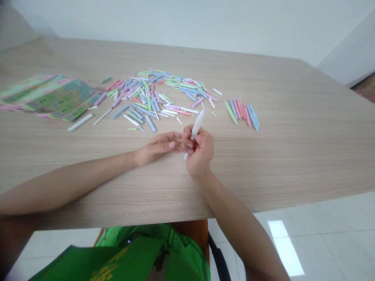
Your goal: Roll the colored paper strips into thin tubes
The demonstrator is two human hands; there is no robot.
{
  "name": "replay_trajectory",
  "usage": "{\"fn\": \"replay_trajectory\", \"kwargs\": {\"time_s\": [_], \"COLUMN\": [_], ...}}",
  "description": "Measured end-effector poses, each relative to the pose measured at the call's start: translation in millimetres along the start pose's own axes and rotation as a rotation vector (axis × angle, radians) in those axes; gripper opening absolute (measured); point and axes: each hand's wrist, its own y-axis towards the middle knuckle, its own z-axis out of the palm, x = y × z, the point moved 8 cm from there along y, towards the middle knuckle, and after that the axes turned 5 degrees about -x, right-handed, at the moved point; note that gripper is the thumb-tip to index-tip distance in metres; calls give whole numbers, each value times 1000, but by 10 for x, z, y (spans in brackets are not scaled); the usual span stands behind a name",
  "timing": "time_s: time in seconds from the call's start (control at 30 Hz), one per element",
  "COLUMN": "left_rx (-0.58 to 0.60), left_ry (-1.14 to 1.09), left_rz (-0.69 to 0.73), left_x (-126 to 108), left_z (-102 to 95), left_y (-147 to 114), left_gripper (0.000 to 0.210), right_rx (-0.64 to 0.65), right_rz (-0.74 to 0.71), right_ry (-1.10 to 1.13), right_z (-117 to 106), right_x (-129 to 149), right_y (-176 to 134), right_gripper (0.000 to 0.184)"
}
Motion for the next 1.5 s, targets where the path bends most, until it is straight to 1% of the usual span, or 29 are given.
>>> {"fn": "replay_trajectory", "kwargs": {"time_s": [0.07,0.1,0.13,0.23,0.3,0.37,0.43,0.5,0.6,0.67,0.73,0.83,0.9,1.0,1.1,1.23,1.3,1.37,1.5], "left_rx": [95,104,90,60,90,102,80,56,28,8,-21,-57,-51,-36,-6,135,170,169,115], "left_ry": [8,21,33,83,150,228,290,333,307,225,129,49,43,39,-18,-31,-42,-72,-107], "left_rz": [8,19,33,62,85,108,123,134,154,128,69,0,-5,26,41,4,-6,-12,-1], "left_x": [-7,-9,-10,8,2,-22,-51,-70,-72,-38,13,57,54,35,29,32,22,20,40], "left_z": [168,216,234,227,222,199,157,121,81,44,-13,-104,-139,-170,-168,-64,-35,-35,-83], "left_y": [-27,-36,-40,-46,-57,-78,-106,-140,-173,-165,-136,-86,-58,-22,12,19,12,13,36], "left_gripper": [49,45,43,41,42,44,45,46,43,42,43,44,45,48,50,49,48,48,47], "right_rx": [3,4,0,-61,-136,-206,-257,-289,-297,-282,-242,-126,-46,27,45,49,65,86,107], "right_rz": [24,42,63,107,96,64,21,-12,1,36,50,15,-4,-10,-18,-20,-7,8,-7], "right_ry": [-30,-36,-29,46,89,80,2,-132,-308,-328,-306,-342,-406,-459,-452,-406,-379,-370,-391], "right_z": [12,21,30,41,23,-12,-59,-109,-158,-177,-181,-162,-158,-175,-177,-128,-96,-75,-70], "right_x": [15,7,-8,-70,-100,-125,-140,-149,-170,-183,-174,-140,-141,-162,-153,-123,-123,-132,-123], "right_y": [-26,-42,-60,-109,-131,-145,-150,-149,-132,-103,-53,49,111,170,180,135,113,104,118], "right_gripper": [39,38,39,39,38,36,34,36,40,41,41,45,49,53,53,51,49,49,53]}}
